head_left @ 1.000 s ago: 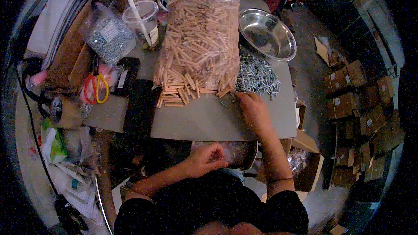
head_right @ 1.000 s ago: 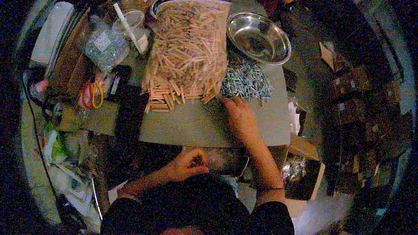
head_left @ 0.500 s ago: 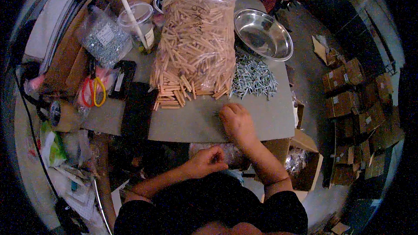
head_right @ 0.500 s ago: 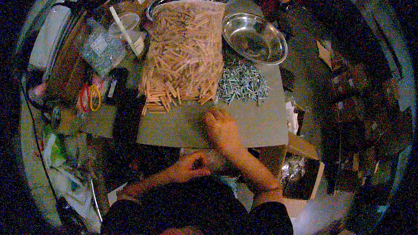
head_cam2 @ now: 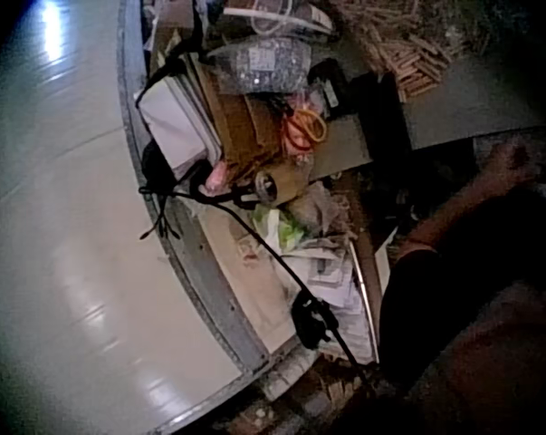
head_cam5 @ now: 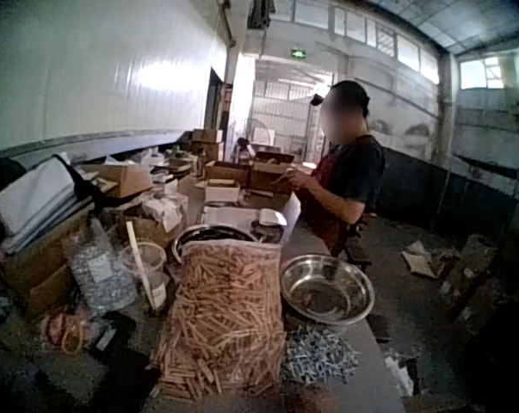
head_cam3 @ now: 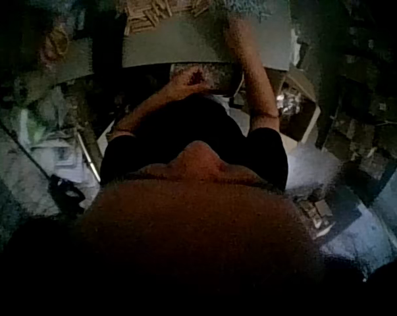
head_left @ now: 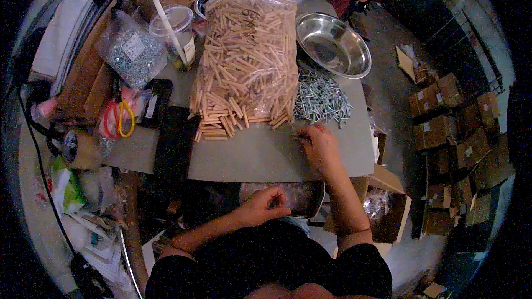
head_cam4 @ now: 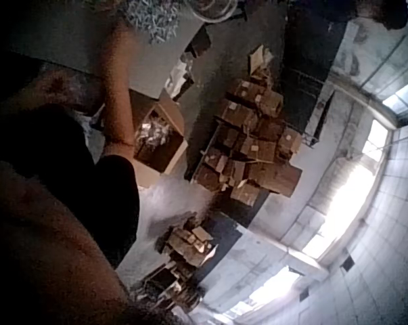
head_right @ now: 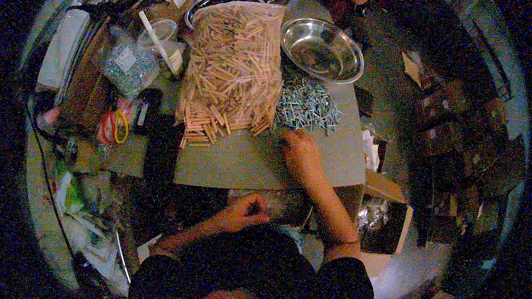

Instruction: The person repeatedly picks up small wooden dowels and metal nails from a table, inserts the nails into the dowels, and places the assembled units into a container. The task continues in a repetitive loop throughout the clip.

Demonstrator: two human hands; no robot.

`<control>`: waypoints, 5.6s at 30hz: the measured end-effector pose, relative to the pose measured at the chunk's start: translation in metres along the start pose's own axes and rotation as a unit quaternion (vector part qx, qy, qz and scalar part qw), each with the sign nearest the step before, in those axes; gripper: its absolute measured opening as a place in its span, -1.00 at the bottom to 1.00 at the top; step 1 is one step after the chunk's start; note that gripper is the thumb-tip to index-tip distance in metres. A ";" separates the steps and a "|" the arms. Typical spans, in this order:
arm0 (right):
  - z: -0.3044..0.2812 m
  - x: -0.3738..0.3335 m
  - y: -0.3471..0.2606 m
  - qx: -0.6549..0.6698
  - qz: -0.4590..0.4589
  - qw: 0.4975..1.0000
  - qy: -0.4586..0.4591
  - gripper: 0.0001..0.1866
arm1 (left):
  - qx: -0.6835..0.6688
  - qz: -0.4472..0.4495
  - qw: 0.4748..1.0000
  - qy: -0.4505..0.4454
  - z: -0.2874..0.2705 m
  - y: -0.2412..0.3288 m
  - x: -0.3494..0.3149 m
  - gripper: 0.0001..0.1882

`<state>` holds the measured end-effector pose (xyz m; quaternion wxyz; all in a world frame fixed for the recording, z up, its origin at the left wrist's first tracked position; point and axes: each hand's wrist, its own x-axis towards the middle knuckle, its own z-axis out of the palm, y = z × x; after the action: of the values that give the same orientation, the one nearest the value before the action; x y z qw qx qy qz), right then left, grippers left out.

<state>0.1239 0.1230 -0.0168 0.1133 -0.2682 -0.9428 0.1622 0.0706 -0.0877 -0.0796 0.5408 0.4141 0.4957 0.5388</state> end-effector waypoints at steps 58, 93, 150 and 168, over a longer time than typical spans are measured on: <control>-0.050 -0.101 -0.016 0.224 -0.170 0.958 -0.053 -0.78 | 0.214 0.229 0.945 0.094 0.001 0.035 0.019 -0.67; -0.002 -0.182 0.080 0.029 0.184 0.979 -0.083 -0.80 | 0.238 -0.062 0.967 -0.064 0.027 -0.114 0.096 -0.60; 0.046 0.018 -0.089 0.037 -0.080 0.995 0.037 -0.78 | 0.052 0.230 0.971 0.039 -0.024 -0.007 -0.015 -0.81; -0.053 -0.065 -0.070 0.150 -0.269 0.934 -0.180 -0.71 | 0.206 0.070 0.975 0.048 -0.017 0.036 0.002 -0.63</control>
<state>0.1610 0.0451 0.0495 0.0205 0.0492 -0.9489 0.3110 0.0478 -0.0845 -0.0471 0.3808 0.5239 0.5909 0.4810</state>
